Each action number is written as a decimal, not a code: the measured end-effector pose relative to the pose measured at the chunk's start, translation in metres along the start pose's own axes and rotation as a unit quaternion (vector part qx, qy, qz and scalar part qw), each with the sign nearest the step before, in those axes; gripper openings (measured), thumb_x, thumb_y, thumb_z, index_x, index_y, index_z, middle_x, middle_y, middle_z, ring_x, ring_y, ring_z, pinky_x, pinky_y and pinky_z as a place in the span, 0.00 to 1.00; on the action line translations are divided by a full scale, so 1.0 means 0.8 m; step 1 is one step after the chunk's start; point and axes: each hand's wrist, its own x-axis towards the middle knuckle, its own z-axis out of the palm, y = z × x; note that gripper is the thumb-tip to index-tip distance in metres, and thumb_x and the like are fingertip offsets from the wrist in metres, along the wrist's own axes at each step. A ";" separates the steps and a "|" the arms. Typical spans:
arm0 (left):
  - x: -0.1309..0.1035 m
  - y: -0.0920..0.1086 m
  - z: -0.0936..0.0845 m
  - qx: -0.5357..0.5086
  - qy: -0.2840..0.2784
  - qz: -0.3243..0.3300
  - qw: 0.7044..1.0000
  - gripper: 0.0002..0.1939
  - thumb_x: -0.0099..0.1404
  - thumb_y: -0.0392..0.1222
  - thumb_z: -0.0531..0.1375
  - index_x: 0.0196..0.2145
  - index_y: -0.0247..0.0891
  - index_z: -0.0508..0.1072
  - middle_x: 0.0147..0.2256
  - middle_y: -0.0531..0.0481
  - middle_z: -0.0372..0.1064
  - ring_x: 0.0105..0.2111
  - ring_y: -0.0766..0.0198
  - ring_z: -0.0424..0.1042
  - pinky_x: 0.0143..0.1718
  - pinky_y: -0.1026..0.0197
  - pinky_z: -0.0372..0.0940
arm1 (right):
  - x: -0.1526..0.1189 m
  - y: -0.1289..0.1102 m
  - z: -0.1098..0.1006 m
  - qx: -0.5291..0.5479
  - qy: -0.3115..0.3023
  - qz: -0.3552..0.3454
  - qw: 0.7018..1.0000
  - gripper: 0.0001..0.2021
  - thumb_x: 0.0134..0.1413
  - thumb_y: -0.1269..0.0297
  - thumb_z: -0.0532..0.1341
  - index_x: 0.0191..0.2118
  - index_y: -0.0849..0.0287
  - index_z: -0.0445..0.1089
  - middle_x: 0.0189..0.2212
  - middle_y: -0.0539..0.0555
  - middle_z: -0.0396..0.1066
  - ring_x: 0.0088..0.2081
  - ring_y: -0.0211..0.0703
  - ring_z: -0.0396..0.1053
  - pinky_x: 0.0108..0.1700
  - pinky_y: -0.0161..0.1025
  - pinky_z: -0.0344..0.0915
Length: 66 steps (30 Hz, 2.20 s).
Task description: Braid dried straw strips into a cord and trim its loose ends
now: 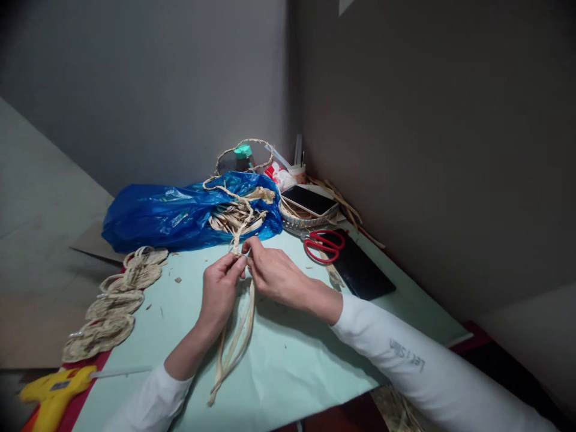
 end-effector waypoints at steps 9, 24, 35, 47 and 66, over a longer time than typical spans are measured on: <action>0.007 -0.009 -0.003 -0.293 -0.047 -0.157 0.942 0.14 0.53 0.44 0.67 0.23 0.33 0.67 0.19 0.60 0.53 0.16 0.78 0.44 0.17 0.70 0.38 | -0.002 -0.002 -0.001 -0.024 0.011 0.053 0.998 0.07 0.61 0.64 0.51 0.42 0.60 0.62 0.30 0.55 0.70 0.28 0.42 0.64 0.30 0.37 0.51; 0.004 -0.017 0.013 -0.161 -0.129 -0.144 0.968 0.12 0.58 0.45 0.62 0.23 0.34 0.70 0.18 0.57 0.56 0.16 0.75 0.48 0.18 0.69 0.42 | 0.044 0.056 0.007 0.370 0.242 0.126 0.888 0.14 0.55 0.55 0.60 0.26 0.58 0.60 0.20 0.44 0.58 0.21 0.31 0.53 0.24 0.31 0.52; 0.036 -0.008 -0.023 -0.377 0.014 -0.182 0.908 0.11 0.52 0.37 0.68 0.25 0.33 0.68 0.16 0.64 0.49 0.13 0.80 0.42 0.13 0.73 0.38 | 0.024 0.022 0.030 0.445 -0.086 0.065 0.889 0.12 0.55 0.68 0.59 0.47 0.60 0.66 0.41 0.56 0.72 0.43 0.44 0.70 0.41 0.38 0.68; 0.060 -0.027 -0.057 -0.437 0.053 -0.203 0.875 0.12 0.60 0.29 0.61 0.24 0.35 0.62 0.16 0.64 0.48 0.10 0.80 0.42 0.10 0.75 0.40 | -0.004 0.008 0.005 0.129 -0.292 -0.199 0.927 0.10 0.58 0.75 0.58 0.43 0.62 0.75 0.46 0.59 0.74 0.51 0.43 0.66 0.54 0.38 0.61; 0.044 -0.021 -0.043 -0.366 0.044 -0.128 0.921 0.15 0.49 0.42 0.71 0.25 0.30 0.70 0.20 0.56 0.62 0.13 0.83 0.44 0.13 0.74 0.37 | -0.017 -0.025 -0.005 0.325 -0.435 -0.105 0.833 0.13 0.57 0.63 0.62 0.45 0.63 0.76 0.33 0.54 0.76 0.32 0.36 0.72 0.36 0.28 0.66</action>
